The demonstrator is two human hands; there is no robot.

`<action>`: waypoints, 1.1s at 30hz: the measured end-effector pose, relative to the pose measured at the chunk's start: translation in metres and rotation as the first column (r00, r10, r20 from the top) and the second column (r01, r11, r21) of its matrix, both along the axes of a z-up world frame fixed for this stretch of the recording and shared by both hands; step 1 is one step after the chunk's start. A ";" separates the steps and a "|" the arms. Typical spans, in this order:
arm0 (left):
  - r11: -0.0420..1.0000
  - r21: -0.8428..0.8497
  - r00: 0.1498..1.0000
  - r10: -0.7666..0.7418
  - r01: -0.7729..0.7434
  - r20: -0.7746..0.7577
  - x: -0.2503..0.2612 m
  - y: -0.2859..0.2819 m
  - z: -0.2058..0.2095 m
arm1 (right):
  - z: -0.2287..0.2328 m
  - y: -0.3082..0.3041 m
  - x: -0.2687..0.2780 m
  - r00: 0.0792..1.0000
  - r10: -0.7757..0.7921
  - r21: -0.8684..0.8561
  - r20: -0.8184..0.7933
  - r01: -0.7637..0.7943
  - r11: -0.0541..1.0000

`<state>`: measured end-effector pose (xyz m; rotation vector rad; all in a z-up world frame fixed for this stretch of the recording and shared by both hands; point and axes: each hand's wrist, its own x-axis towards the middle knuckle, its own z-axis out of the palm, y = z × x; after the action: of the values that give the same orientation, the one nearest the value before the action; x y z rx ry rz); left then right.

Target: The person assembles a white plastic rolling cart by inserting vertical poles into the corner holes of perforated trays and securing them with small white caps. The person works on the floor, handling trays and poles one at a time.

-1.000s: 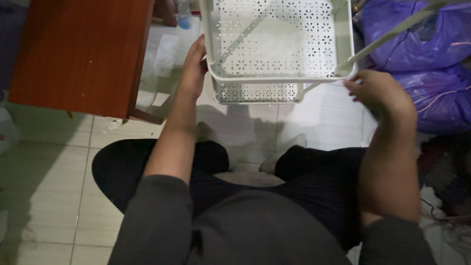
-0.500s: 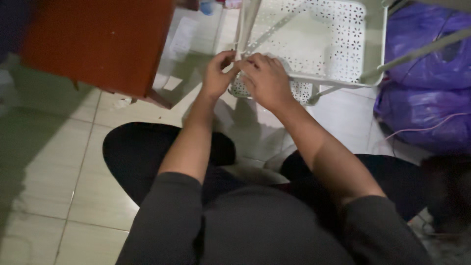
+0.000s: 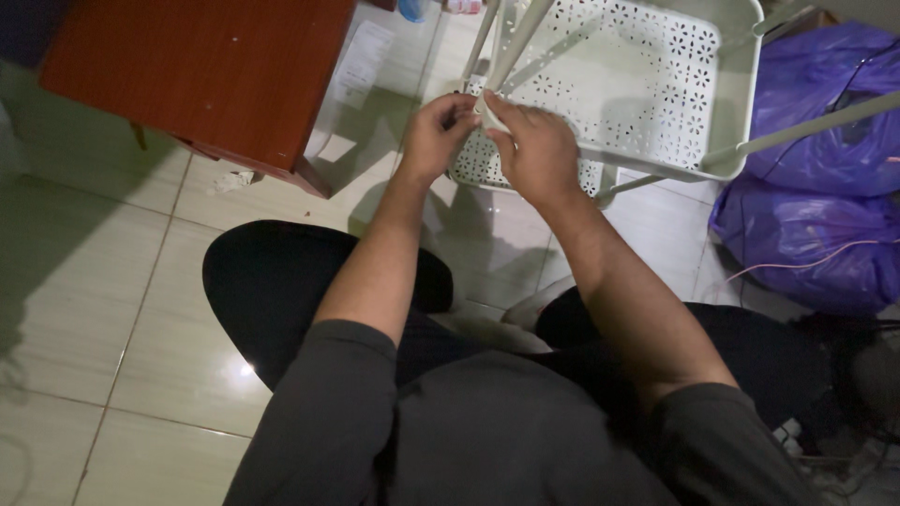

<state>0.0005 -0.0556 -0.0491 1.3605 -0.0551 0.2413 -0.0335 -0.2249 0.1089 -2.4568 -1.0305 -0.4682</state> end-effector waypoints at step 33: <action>0.977 0.176 0.992 -0.120 0.124 -0.032 -0.011 0.020 0.088 | 0.026 -0.102 -0.010 0.972 -0.233 0.108 0.002 0.232 0.967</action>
<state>-0.0109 -0.0357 0.0394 1.5308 -0.1451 0.1208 -0.0430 -0.3274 0.1350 -2.4912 -0.7047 -0.6002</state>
